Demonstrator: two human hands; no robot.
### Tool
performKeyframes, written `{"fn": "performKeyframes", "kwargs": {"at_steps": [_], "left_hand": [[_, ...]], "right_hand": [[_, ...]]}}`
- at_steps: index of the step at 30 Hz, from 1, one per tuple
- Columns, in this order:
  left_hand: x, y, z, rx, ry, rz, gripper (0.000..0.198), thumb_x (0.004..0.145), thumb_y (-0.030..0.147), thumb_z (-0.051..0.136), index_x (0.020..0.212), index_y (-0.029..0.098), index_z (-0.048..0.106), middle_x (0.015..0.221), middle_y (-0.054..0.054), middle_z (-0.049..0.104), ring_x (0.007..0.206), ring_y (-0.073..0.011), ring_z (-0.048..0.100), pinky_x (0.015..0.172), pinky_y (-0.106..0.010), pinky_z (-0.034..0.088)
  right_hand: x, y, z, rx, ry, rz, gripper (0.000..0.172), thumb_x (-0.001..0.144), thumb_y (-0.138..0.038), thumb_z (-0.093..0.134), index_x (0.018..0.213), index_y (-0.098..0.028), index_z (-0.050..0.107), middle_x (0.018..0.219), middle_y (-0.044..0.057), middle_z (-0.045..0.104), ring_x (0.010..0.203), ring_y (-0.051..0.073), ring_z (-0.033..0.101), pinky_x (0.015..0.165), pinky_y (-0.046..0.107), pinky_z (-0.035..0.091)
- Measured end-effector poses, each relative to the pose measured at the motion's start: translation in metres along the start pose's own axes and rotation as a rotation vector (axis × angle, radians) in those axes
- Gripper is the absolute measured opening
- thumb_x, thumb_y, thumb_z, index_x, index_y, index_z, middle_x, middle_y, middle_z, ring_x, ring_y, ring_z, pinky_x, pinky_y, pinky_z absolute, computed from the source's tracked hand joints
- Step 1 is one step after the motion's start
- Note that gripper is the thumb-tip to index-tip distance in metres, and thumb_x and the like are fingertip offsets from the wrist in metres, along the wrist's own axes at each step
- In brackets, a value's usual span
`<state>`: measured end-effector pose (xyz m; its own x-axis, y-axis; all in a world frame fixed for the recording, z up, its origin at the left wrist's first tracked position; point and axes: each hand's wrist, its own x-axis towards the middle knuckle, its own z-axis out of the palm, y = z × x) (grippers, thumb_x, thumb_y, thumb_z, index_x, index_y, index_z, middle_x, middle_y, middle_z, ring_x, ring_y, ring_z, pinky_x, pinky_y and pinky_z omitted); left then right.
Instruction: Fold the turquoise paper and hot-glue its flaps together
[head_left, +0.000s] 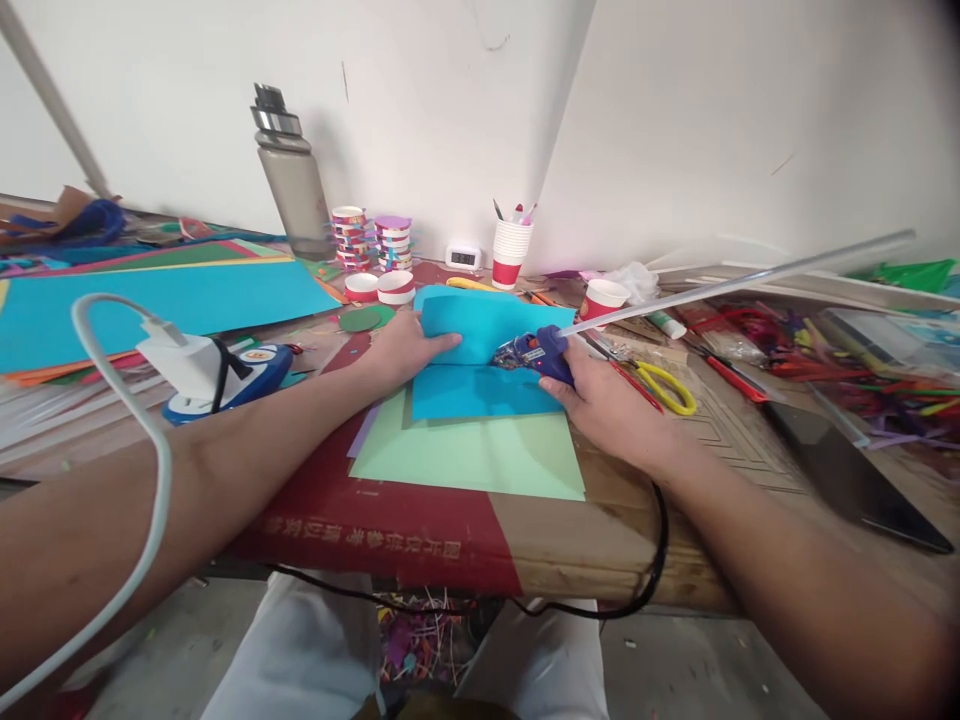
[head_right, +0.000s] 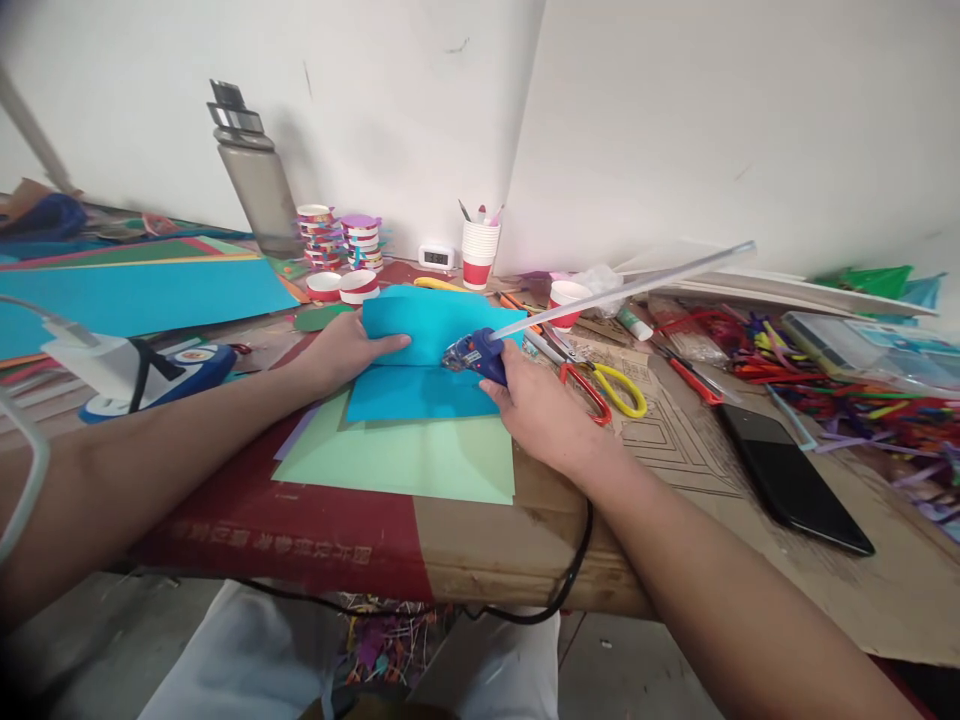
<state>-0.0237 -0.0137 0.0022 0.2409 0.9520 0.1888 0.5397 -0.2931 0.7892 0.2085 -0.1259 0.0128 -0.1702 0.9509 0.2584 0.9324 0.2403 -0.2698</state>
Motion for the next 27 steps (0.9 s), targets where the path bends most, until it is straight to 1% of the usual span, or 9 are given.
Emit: {"fn": "performKeyframes", "kwargs": {"at_steps": [5,8,13,16,19,22,25,27], "left_hand": [[0.001,-0.004,0.001,-0.001,0.009,0.010,0.050,0.063,0.050,0.072,0.100,0.017,0.067,0.099,-0.008,0.072,0.095,-0.0306,0.065,0.084,-0.040,0.050],[0.002,-0.004,0.000,0.009,0.003,-0.002,0.051,0.063,0.052,0.072,0.102,0.018,0.067,0.102,-0.008,0.071,0.098,-0.0311,0.065,0.086,-0.040,0.050],[0.001,-0.001,-0.001,0.034,-0.002,-0.013,0.054,0.062,0.050,0.073,0.104,0.018,0.066,0.104,-0.008,0.071,0.103,-0.0324,0.063,0.088,-0.040,0.049],[0.001,-0.001,0.000,0.036,-0.002,-0.002,0.053,0.062,0.049,0.073,0.104,0.019,0.066,0.107,-0.009,0.070,0.104,-0.0324,0.063,0.089,-0.040,0.048],[0.000,0.000,0.001,0.016,0.003,0.009,0.054,0.061,0.050,0.073,0.105,0.019,0.066,0.108,-0.009,0.070,0.104,-0.0321,0.063,0.088,-0.039,0.049],[-0.001,0.000,0.001,-0.006,0.019,0.017,0.052,0.059,0.048,0.075,0.102,0.019,0.067,0.103,-0.008,0.071,0.101,-0.0322,0.064,0.084,-0.037,0.050],[-0.001,0.001,0.001,-0.005,0.009,0.017,0.047,0.061,0.048,0.073,0.097,0.019,0.068,0.095,-0.007,0.072,0.094,-0.0309,0.066,0.080,-0.037,0.051],[-0.001,0.000,0.000,0.018,-0.022,0.006,0.044,0.064,0.051,0.070,0.093,0.018,0.068,0.090,-0.008,0.072,0.087,-0.0298,0.067,0.078,-0.038,0.051]], "right_hand": [[-0.002,0.002,-0.007,-0.091,0.014,0.126,0.046,0.092,-0.032,0.043,0.133,-0.012,0.041,0.112,0.018,0.066,0.100,0.033,0.062,0.078,0.040,0.047],[-0.004,0.006,-0.014,-0.142,0.029,0.157,0.045,0.092,-0.033,0.042,0.133,-0.013,0.042,0.111,0.018,0.066,0.098,0.033,0.063,0.076,0.039,0.047],[-0.006,0.010,-0.021,-0.237,0.014,0.225,0.039,0.093,-0.036,0.041,0.123,-0.013,0.048,0.106,0.018,0.067,0.093,0.033,0.064,0.070,0.038,0.046],[-0.007,0.009,-0.022,-0.272,0.013,0.256,0.038,0.093,-0.037,0.041,0.121,-0.013,0.049,0.103,0.018,0.068,0.090,0.033,0.065,0.068,0.037,0.045],[-0.007,0.005,-0.019,-0.242,0.019,0.235,0.039,0.092,-0.036,0.042,0.123,-0.013,0.049,0.103,0.018,0.068,0.090,0.033,0.065,0.069,0.038,0.046],[-0.008,-0.001,-0.014,-0.112,0.008,0.154,0.041,0.091,-0.035,0.043,0.127,-0.016,0.047,0.109,0.015,0.067,0.094,0.032,0.064,0.072,0.038,0.047],[-0.007,-0.004,-0.013,-0.030,-0.002,0.095,0.040,0.091,-0.036,0.045,0.127,-0.019,0.049,0.112,0.012,0.067,0.098,0.030,0.063,0.074,0.036,0.047],[-0.007,0.000,-0.016,-0.050,0.001,0.107,0.039,0.090,-0.037,0.045,0.125,-0.019,0.051,0.110,0.012,0.068,0.096,0.029,0.063,0.073,0.035,0.047]]}}
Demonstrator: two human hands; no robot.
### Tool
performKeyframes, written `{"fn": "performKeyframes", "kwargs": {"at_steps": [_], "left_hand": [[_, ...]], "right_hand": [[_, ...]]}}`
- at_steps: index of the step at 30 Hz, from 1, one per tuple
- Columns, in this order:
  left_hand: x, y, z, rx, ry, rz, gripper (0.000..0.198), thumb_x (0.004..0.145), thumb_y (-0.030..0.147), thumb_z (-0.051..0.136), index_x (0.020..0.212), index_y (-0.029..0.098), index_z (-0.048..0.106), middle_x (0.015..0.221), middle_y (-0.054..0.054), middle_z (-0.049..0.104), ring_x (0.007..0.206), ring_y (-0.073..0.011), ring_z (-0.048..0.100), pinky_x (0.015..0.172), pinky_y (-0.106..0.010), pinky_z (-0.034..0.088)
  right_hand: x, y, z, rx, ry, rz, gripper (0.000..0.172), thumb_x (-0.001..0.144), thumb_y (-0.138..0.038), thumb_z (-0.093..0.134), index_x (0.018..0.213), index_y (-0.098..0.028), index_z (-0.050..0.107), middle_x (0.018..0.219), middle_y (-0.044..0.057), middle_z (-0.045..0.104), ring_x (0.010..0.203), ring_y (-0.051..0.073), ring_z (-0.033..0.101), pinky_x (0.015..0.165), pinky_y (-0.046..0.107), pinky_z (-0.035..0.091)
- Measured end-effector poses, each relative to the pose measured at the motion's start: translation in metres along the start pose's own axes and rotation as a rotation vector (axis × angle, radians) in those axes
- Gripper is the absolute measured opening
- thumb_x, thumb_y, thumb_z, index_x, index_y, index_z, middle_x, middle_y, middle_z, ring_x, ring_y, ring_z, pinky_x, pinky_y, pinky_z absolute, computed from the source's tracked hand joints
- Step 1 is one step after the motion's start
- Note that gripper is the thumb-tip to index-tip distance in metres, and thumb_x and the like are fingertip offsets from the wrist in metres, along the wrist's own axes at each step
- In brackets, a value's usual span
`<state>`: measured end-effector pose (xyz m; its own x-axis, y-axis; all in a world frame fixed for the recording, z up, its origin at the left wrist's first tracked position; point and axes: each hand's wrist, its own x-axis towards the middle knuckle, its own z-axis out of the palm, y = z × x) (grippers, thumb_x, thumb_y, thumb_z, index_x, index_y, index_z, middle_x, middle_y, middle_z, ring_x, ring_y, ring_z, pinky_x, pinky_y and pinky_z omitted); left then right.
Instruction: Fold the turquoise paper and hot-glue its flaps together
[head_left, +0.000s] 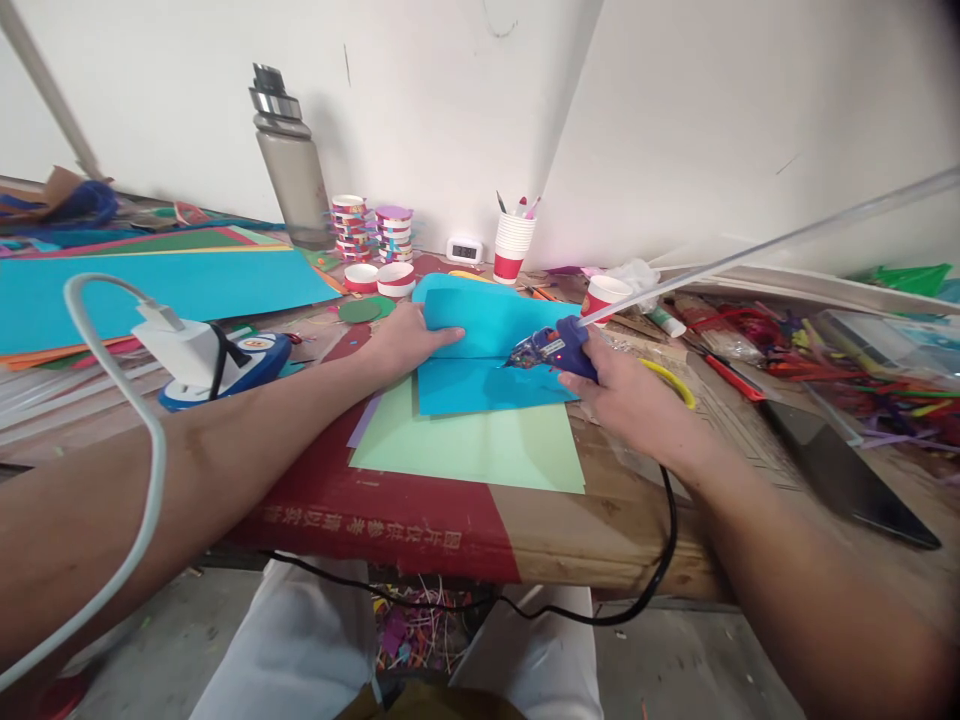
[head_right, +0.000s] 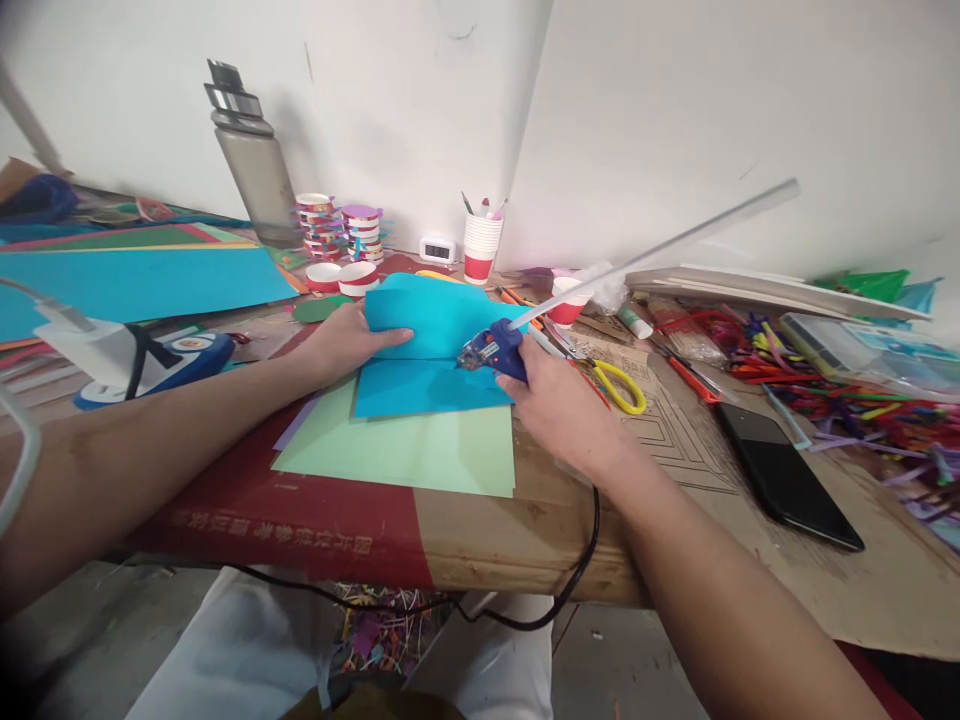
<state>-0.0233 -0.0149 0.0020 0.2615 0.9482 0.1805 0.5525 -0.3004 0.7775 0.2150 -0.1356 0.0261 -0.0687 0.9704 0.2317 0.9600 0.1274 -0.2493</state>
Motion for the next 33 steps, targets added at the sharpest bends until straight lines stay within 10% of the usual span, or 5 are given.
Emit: {"fn": "performKeyframes", "kwargs": {"at_steps": [9,33], "left_hand": [[0.002,-0.001,-0.001,0.035,-0.006,-0.014,0.050,0.066,0.052,0.069,0.103,0.017,0.066,0.094,-0.008,0.072,0.087,-0.0302,0.067,0.079,-0.041,0.050],[0.003,-0.002,0.000,-0.012,0.031,-0.012,0.043,0.060,0.046,0.076,0.093,0.021,0.068,0.087,-0.006,0.072,0.092,-0.0317,0.066,0.079,-0.038,0.051]], "right_hand": [[0.010,0.040,-0.019,-0.207,-0.015,0.152,0.034,0.088,-0.041,0.045,0.107,-0.017,0.059,0.099,0.016,0.069,0.086,0.030,0.063,0.068,0.037,0.045],[0.003,0.036,-0.025,-0.292,-0.024,0.134,0.034,0.088,-0.039,0.043,0.107,-0.014,0.058,0.097,0.017,0.069,0.085,0.030,0.064,0.076,0.041,0.044]]}}
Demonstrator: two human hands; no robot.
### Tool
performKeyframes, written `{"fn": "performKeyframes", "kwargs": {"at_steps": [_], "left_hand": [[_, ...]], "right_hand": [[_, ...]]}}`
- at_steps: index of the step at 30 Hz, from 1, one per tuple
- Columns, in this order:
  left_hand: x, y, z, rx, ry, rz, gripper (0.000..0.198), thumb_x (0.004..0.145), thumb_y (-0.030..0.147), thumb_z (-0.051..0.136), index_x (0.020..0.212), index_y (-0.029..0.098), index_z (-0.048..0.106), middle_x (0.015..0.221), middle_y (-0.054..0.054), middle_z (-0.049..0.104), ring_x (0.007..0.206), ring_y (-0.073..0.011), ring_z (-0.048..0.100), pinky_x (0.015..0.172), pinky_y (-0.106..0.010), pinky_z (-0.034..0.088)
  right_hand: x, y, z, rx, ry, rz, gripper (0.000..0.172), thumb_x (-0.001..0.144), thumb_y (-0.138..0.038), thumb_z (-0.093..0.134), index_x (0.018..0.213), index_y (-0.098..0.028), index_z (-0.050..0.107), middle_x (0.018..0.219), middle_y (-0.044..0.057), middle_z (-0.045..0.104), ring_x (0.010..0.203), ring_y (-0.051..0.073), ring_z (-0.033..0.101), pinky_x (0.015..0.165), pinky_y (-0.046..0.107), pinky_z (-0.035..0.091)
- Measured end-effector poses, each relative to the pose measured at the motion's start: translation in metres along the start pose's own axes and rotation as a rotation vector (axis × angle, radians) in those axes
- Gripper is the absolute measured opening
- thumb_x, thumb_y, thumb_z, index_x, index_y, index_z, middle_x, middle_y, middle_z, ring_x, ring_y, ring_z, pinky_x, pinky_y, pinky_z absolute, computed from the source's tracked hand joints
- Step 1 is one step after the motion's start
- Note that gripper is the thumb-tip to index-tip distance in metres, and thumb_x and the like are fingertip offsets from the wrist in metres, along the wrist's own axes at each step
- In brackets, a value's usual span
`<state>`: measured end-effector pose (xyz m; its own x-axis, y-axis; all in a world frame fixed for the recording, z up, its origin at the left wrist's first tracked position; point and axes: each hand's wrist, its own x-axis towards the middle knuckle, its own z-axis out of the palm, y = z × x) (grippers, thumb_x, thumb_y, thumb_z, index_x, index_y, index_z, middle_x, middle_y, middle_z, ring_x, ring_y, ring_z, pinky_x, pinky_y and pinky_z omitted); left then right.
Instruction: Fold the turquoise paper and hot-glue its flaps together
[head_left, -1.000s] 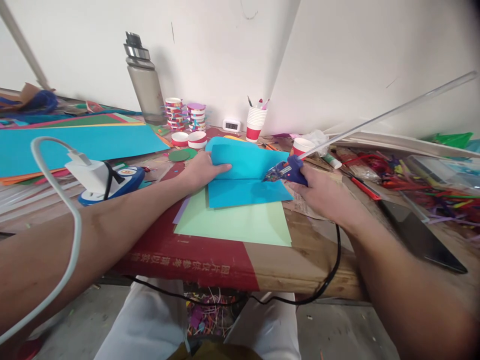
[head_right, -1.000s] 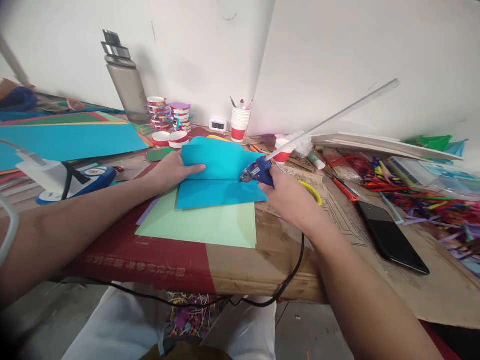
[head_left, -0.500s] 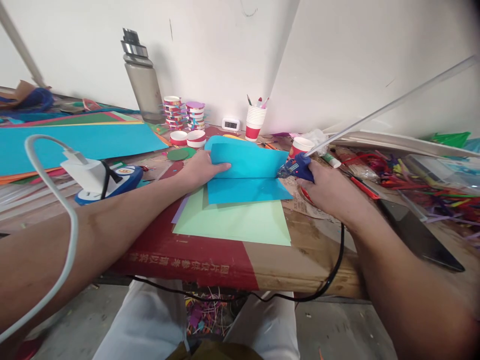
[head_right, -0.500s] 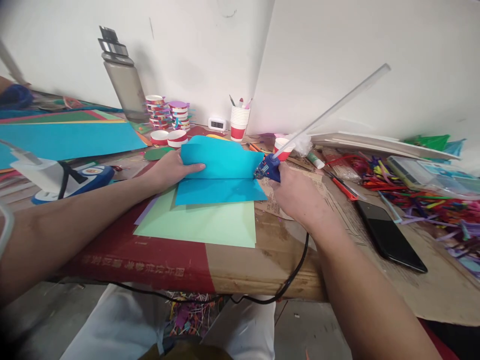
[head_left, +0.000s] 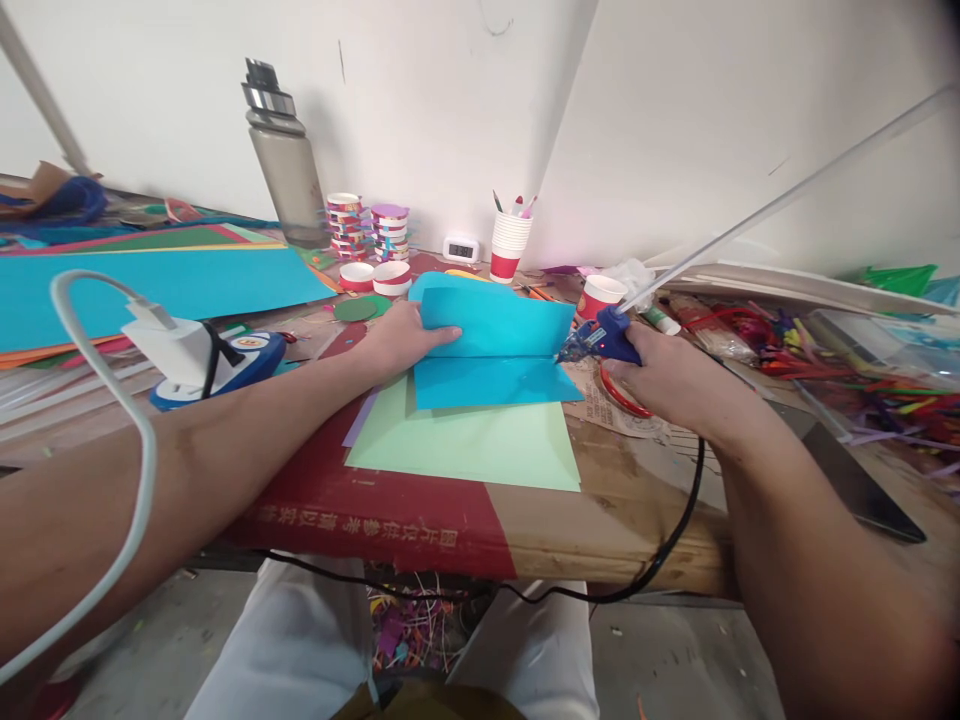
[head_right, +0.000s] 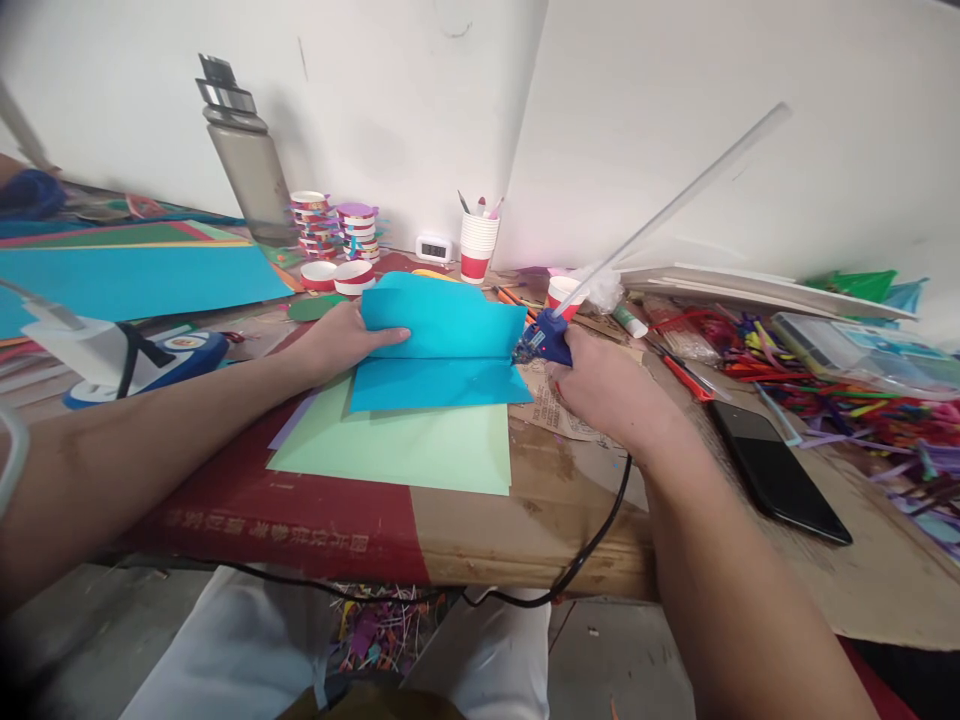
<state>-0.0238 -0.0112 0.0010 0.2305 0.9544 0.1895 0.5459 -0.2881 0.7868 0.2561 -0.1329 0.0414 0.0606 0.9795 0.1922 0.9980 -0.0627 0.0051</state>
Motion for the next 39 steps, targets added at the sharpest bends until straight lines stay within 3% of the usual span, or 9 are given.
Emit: {"fn": "performKeyframes", "kwargs": {"at_steps": [8,13,23,32,39], "left_hand": [[-0.001,0.003,-0.001,-0.020,-0.016,-0.002,0.043,0.059,0.046,0.076,0.093,0.020,0.068,0.088,-0.007,0.072,0.089,-0.0305,0.067,0.080,-0.039,0.051],[-0.001,0.003,-0.001,-0.045,0.001,0.009,0.041,0.057,0.042,0.078,0.090,0.021,0.069,0.085,-0.006,0.072,0.091,-0.0316,0.066,0.079,-0.039,0.052],[-0.001,0.001,0.000,-0.044,-0.015,0.031,0.044,0.058,0.046,0.077,0.093,0.021,0.069,0.089,-0.006,0.073,0.095,-0.0317,0.065,0.081,-0.039,0.052],[0.000,0.001,0.000,-0.031,-0.025,0.043,0.044,0.059,0.045,0.076,0.093,0.019,0.068,0.091,-0.007,0.073,0.095,-0.0314,0.065,0.083,-0.039,0.051],[0.000,-0.001,0.001,-0.086,-0.031,0.094,0.042,0.061,0.044,0.076,0.095,0.019,0.068,0.090,-0.005,0.072,0.094,-0.0289,0.065,0.082,-0.036,0.050]], "right_hand": [[0.007,0.004,0.007,-0.047,0.024,-0.009,0.035,0.088,-0.039,0.042,0.109,-0.015,0.057,0.100,0.016,0.069,0.085,0.029,0.064,0.068,0.036,0.045],[0.004,0.003,0.000,0.071,-0.017,-0.048,0.031,0.088,-0.043,0.045,0.100,-0.019,0.060,0.095,0.012,0.070,0.081,0.028,0.064,0.067,0.035,0.045],[-0.004,-0.031,0.002,0.261,-0.036,-0.080,0.028,0.088,-0.039,0.048,0.103,-0.020,0.062,0.092,0.008,0.069,0.078,0.024,0.062,0.064,0.031,0.044],[0.006,0.000,0.003,0.163,-0.019,-0.046,0.028,0.087,-0.042,0.049,0.097,-0.019,0.061,0.097,0.011,0.070,0.083,0.027,0.063,0.068,0.033,0.044],[-0.003,-0.039,0.012,0.337,-0.020,-0.101,0.030,0.088,-0.034,0.049,0.113,-0.019,0.058,0.105,0.009,0.069,0.090,0.025,0.063,0.071,0.030,0.045]]}}
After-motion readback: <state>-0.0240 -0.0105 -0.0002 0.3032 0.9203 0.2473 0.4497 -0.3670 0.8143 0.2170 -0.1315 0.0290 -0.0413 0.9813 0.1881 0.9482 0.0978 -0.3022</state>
